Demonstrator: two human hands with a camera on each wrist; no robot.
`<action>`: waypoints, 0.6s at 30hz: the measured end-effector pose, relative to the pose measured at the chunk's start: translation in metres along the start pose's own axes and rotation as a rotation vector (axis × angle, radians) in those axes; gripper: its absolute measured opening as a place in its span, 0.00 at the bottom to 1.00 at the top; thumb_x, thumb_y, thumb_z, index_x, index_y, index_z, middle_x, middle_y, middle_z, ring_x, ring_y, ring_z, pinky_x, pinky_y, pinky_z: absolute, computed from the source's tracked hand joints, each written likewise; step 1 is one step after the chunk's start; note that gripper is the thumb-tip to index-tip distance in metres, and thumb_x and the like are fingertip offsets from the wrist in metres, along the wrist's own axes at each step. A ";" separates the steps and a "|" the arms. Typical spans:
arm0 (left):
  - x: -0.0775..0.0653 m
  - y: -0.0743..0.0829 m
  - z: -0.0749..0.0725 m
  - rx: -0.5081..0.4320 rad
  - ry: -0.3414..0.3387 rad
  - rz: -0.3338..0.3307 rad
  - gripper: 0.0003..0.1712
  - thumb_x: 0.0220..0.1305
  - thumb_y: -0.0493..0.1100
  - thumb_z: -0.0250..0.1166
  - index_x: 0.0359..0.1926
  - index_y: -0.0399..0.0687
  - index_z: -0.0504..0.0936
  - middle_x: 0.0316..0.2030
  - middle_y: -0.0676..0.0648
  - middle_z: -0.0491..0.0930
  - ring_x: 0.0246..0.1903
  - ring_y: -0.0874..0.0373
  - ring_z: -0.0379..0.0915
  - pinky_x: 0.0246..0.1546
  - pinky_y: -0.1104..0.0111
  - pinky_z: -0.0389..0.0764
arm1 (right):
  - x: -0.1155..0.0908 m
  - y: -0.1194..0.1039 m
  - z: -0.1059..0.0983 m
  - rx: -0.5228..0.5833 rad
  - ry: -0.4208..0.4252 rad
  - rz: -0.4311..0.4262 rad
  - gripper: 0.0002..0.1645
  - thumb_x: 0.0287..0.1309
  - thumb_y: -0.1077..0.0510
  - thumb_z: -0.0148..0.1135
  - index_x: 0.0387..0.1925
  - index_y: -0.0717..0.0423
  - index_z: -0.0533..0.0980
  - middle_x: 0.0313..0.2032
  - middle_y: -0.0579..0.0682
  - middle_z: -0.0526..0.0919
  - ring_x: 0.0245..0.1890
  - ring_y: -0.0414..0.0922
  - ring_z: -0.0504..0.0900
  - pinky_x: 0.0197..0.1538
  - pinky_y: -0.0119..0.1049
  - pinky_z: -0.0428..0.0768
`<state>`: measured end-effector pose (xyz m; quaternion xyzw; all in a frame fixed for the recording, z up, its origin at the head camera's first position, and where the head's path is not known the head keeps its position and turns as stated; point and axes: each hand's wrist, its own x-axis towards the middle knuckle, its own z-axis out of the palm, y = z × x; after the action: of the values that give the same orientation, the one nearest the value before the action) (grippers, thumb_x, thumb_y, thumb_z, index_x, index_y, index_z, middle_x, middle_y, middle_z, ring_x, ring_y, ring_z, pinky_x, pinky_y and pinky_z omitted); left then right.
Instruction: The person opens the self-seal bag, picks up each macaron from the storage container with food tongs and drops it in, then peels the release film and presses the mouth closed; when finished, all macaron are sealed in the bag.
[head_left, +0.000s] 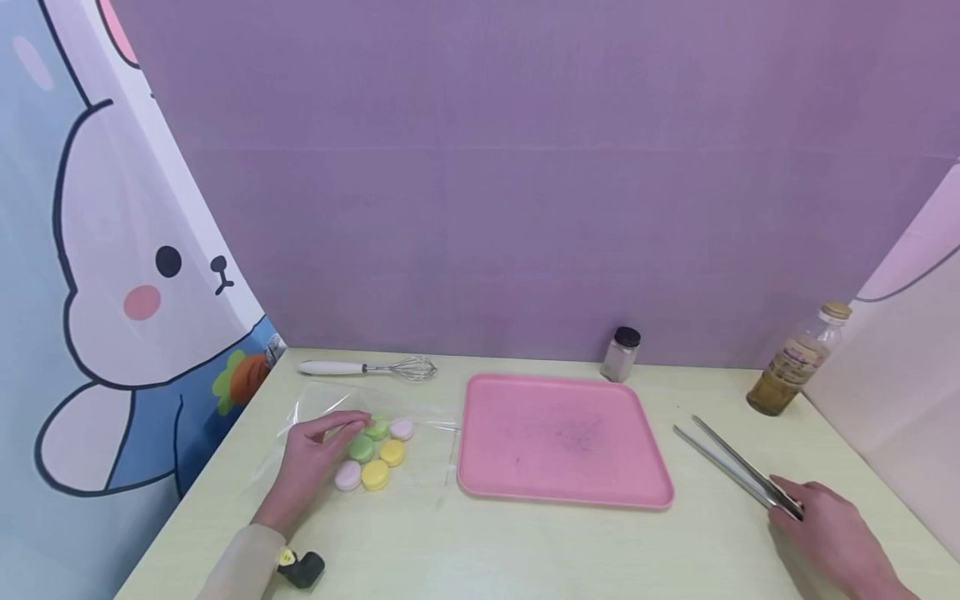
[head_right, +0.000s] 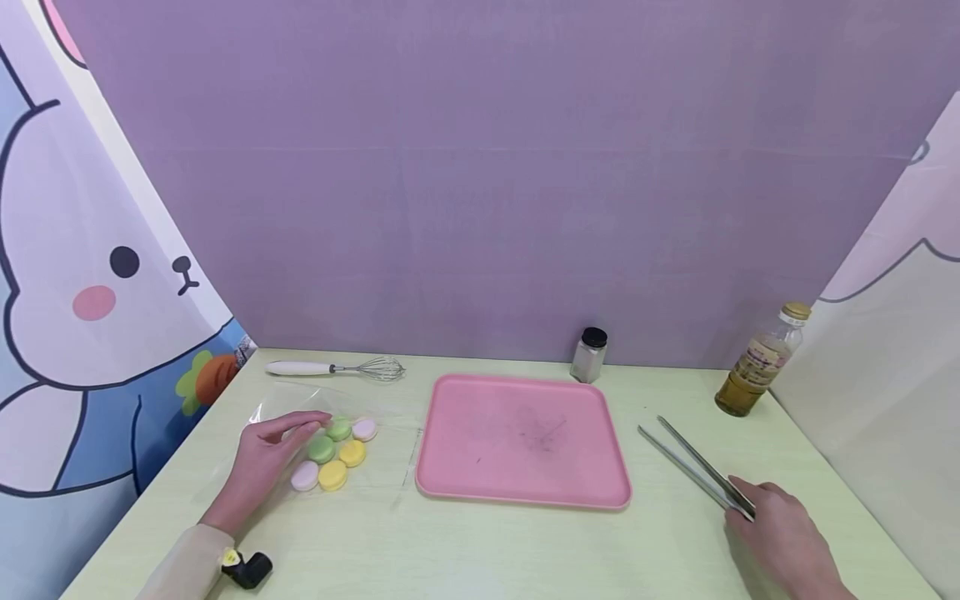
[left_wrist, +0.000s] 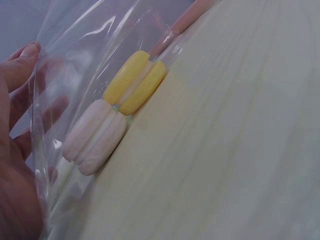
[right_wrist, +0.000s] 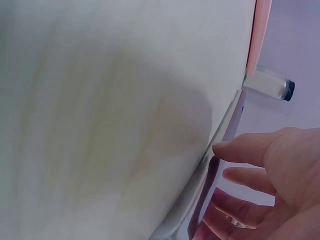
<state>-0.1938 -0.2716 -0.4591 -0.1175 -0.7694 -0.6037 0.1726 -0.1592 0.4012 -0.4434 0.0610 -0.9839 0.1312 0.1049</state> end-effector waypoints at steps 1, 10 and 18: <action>0.000 0.000 0.000 0.001 0.000 0.000 0.12 0.69 0.38 0.67 0.50 0.38 0.87 0.47 0.42 0.87 0.56 0.63 0.78 0.62 0.78 0.69 | -0.001 -0.001 0.000 -0.003 0.021 -0.006 0.24 0.55 0.63 0.69 0.52 0.73 0.78 0.35 0.66 0.82 0.36 0.65 0.82 0.37 0.64 0.79; 0.000 0.001 -0.001 0.014 0.004 0.003 0.12 0.68 0.38 0.68 0.50 0.38 0.87 0.48 0.42 0.87 0.56 0.62 0.78 0.62 0.78 0.69 | -0.007 -0.031 -0.008 0.016 0.183 -0.082 0.23 0.52 0.65 0.71 0.52 0.68 0.80 0.40 0.67 0.82 0.40 0.68 0.80 0.39 0.67 0.78; -0.001 0.001 0.000 0.003 -0.005 0.001 0.13 0.69 0.38 0.67 0.51 0.38 0.86 0.48 0.42 0.87 0.57 0.62 0.77 0.63 0.78 0.66 | -0.007 -0.084 -0.014 0.106 0.290 -0.160 0.23 0.46 0.66 0.76 0.48 0.59 0.85 0.37 0.50 0.85 0.27 0.38 0.78 0.27 0.37 0.79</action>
<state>-0.1929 -0.2718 -0.4587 -0.1191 -0.7707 -0.6020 0.1713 -0.1370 0.3250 -0.4110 0.1249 -0.9422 0.1813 0.2526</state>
